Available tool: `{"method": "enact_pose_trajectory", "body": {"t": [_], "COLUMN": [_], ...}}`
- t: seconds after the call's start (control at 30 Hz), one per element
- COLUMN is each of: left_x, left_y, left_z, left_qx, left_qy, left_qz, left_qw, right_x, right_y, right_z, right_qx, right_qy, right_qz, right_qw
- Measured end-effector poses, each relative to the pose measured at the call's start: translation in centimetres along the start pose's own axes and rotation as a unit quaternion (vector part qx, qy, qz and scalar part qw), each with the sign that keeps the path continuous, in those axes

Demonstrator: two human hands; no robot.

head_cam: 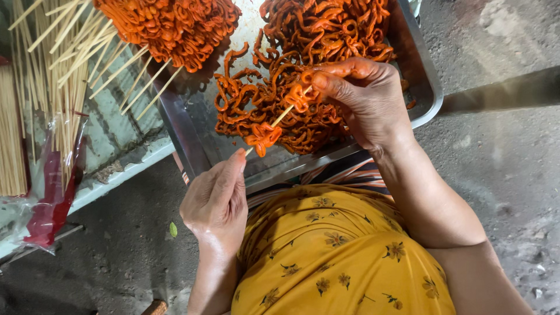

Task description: The person threads orange, curly food items onto wooden skewers by hand, picking each item from a metal tray and sliding it onto a skewer, then placing the finished skewer on another tray.

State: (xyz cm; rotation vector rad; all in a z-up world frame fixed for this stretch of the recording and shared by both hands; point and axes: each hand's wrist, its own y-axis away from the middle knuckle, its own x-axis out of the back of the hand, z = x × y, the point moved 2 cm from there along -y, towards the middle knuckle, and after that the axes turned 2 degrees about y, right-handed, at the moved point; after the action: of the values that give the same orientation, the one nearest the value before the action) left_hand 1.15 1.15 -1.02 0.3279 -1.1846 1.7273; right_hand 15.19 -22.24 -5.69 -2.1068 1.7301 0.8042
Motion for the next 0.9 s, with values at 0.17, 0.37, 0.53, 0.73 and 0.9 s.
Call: {"method": "enact_pose_trajectory", "body": {"t": [0.17, 0.37, 0.53, 0.73, 0.9], "left_x": [-0.2, -0.2, -0.9, -0.9, -1.3], "left_y": [-0.2, -0.5, -0.5, -0.6, -0.5], "left_z": [-0.6, 0.5, 0.7, 1.0, 0.1], "left_qx": [0.015, 0.01, 0.01, 0.071, 0.093], "left_qy": [0.031, 0.028, 0.059, 0.083, 0.103], "left_qz": [0.01, 0.023, 0.017, 0.01, 0.013], "left_qw": [0.999, 0.999, 0.998, 0.994, 0.99], "right_x": [0.7, 1.5, 1.1, -0.8, -0.4], "right_y": [-0.1, -0.8, -1.0, -0.2, -0.2], "right_z": [0.0, 0.1, 0.2, -2.2, -1.1], "right_qx": [-0.081, -0.122, -0.123, -0.014, -0.113], "right_qy": [-0.028, -0.031, 0.007, 0.072, -0.039], "right_qz": [0.025, -0.006, -0.003, -0.03, -0.089], "right_qw": [0.996, 0.992, 0.992, 0.997, 0.989]}}
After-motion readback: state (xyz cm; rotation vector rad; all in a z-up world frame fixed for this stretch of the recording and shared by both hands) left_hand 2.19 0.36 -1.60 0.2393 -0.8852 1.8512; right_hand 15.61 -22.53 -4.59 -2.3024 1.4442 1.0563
